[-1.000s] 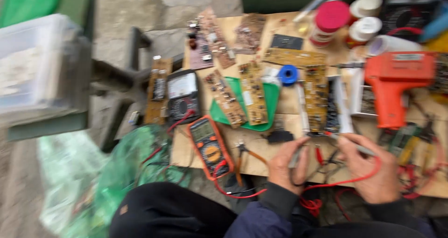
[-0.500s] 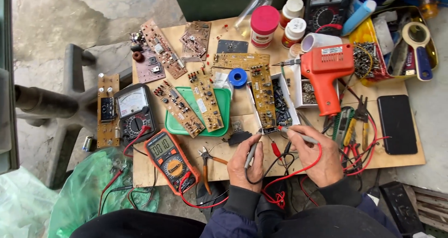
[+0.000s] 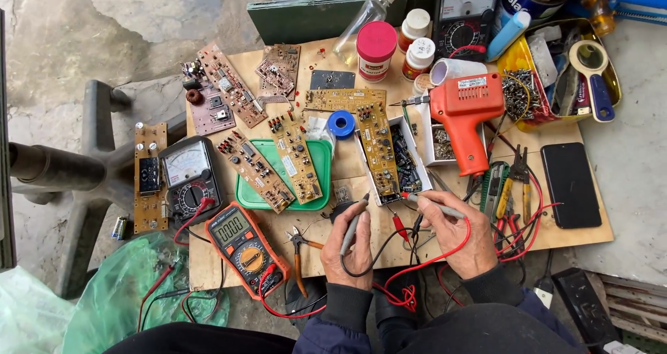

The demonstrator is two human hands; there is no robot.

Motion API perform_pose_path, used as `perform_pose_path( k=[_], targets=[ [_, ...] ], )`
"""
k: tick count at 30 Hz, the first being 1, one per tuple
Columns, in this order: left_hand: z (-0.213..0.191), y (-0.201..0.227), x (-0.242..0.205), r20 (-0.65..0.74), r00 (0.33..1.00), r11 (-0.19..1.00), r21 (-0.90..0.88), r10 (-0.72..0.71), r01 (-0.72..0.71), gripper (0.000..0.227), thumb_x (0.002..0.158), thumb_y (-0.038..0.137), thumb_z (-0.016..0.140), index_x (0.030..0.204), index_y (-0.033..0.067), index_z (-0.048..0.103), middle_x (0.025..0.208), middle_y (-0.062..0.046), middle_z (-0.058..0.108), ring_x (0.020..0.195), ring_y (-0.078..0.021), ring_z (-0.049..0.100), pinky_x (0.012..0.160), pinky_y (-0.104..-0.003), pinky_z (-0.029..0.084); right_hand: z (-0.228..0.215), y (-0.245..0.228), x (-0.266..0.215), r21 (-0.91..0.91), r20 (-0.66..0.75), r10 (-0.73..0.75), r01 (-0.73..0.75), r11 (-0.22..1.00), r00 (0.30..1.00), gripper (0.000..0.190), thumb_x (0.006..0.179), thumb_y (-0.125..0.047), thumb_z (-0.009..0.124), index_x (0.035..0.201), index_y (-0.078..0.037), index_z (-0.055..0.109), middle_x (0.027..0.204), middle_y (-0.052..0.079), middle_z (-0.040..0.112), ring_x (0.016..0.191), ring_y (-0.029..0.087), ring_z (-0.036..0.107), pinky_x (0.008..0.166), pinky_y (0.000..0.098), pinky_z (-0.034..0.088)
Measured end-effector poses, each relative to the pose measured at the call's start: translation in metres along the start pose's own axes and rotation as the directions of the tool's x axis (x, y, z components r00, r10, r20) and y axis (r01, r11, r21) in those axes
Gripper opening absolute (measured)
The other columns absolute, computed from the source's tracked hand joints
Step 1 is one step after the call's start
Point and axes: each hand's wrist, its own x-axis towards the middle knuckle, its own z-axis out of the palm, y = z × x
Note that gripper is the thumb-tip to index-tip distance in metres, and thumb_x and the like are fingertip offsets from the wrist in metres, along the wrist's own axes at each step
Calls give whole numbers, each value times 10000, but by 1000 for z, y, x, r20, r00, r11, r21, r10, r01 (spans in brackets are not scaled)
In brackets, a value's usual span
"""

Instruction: The person uses a multimeter to test various points on a circuit board placed on a cluttered workbench. They move the probes across different components and then pick up a green circuit board to inspect it closely.

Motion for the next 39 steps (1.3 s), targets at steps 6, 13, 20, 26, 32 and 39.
perform_pose_path(
  k=[6,13,20,26,32,39],
  targets=[
    [-7,-21,-17,-44,974,974,-72,-221,217,281,1048,213,670,1258,104,822,932,-67,853,820,-146,824,768,-279,682,-11,-13,-18,23,-90,-134,137,990,987,287,1037,-51,654,1295,13,764,992,149,844,728,166,752,665,273,614],
    [-2,-45,-43,32,957,956,-43,-287,289,272,1025,247,699,1231,117,822,926,-34,800,742,-120,733,715,-273,628,-26,0,-55,27,-281,-153,167,986,947,281,1092,-74,641,1330,44,733,977,182,819,730,169,692,654,259,555],
    [35,-54,-63,50,989,987,83,-142,138,324,950,189,781,1266,132,734,1069,-30,776,789,-129,716,743,-299,618,-20,33,-80,-63,-294,-149,137,989,944,342,1007,-14,730,1349,-27,729,1048,103,822,778,155,765,690,264,614],
    [12,-55,-89,164,986,952,292,43,-90,623,835,-31,610,1439,123,602,1232,-85,736,1060,-224,767,933,-345,619,-28,29,-88,-58,-307,-135,123,991,942,313,1045,-20,677,1357,-16,701,1074,112,818,806,157,765,712,270,609],
    [-35,-61,-68,458,889,878,419,18,-233,1075,729,-74,554,1743,30,214,1547,-273,557,1319,-427,632,1080,-426,553,-32,32,-87,-39,-313,-120,113,993,942,308,1058,-24,650,1364,-12,685,1102,144,817,822,167,759,688,286,616],
    [-20,-49,-53,45,796,760,-269,-604,592,428,961,118,721,1354,0,845,968,-188,847,819,-270,820,775,-335,644,-31,31,-87,-45,-349,-134,127,991,928,302,1056,-8,663,1356,5,691,1117,172,830,797,172,775,681,278,618]
  ],
)
